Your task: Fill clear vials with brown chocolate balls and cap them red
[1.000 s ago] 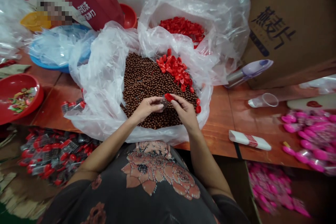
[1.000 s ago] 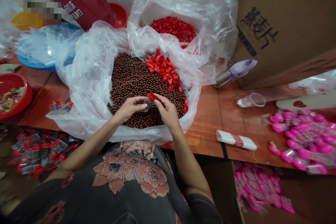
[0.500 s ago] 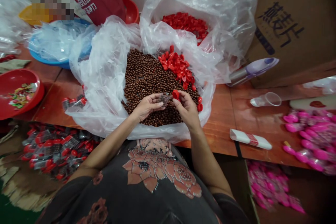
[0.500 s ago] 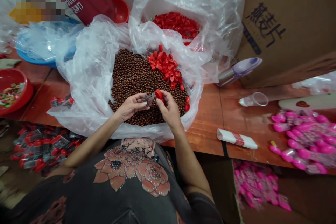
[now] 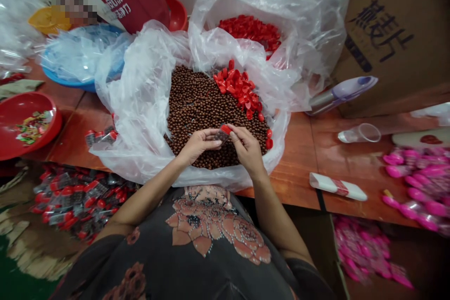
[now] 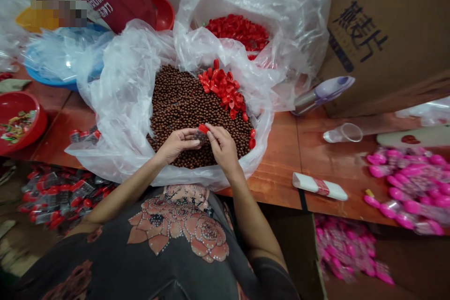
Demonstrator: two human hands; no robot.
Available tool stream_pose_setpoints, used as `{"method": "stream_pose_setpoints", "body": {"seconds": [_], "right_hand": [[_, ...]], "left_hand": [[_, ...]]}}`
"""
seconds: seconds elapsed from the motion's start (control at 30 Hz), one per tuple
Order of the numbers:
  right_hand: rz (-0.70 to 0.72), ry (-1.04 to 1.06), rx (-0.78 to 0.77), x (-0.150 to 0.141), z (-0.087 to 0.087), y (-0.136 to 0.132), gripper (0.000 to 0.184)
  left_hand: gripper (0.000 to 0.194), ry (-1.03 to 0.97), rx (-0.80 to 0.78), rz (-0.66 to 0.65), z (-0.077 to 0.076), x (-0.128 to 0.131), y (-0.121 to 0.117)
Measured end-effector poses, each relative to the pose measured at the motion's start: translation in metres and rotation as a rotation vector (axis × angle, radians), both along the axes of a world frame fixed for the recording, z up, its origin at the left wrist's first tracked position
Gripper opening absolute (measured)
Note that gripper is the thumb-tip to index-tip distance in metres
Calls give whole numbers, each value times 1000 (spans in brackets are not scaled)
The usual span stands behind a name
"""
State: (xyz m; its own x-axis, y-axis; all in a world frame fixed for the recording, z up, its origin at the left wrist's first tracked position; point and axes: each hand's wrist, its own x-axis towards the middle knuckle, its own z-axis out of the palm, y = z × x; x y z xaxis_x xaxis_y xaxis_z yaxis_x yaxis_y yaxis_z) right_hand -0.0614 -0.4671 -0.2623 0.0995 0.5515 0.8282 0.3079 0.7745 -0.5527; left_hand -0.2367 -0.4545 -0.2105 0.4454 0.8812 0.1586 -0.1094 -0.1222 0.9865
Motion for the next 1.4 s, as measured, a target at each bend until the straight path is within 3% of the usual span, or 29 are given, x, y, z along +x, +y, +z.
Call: {"method": "stream_pose_setpoints", "body": {"seconds": [0.23, 0.33, 0.7, 0.97, 1.13, 1.27, 1.4], "right_hand": [[-179, -252, 196, 2, -4, 1, 44], [-203, -280, 224, 5, -4, 2, 40], [-46, -235, 201, 8, 3, -7, 31], [74, -120, 222, 10, -3, -2, 30], [34, -290, 252, 3, -2, 0, 36], [36, -323, 164, -5, 1, 1, 59], [189, -131, 4, -11, 0, 4, 46]], "left_hand": [[46, 62, 94, 19, 3, -4, -8], [49, 82, 97, 19, 2, -5, -13], [45, 170, 229, 46, 7, -8, -24], [43, 296, 379, 63, 13, -13, -30], [43, 198, 293, 73, 10, -16, -30], [44, 34, 142, 68, 4, -15, -32], [49, -22, 43, 60, -1, -14, -29]]}}
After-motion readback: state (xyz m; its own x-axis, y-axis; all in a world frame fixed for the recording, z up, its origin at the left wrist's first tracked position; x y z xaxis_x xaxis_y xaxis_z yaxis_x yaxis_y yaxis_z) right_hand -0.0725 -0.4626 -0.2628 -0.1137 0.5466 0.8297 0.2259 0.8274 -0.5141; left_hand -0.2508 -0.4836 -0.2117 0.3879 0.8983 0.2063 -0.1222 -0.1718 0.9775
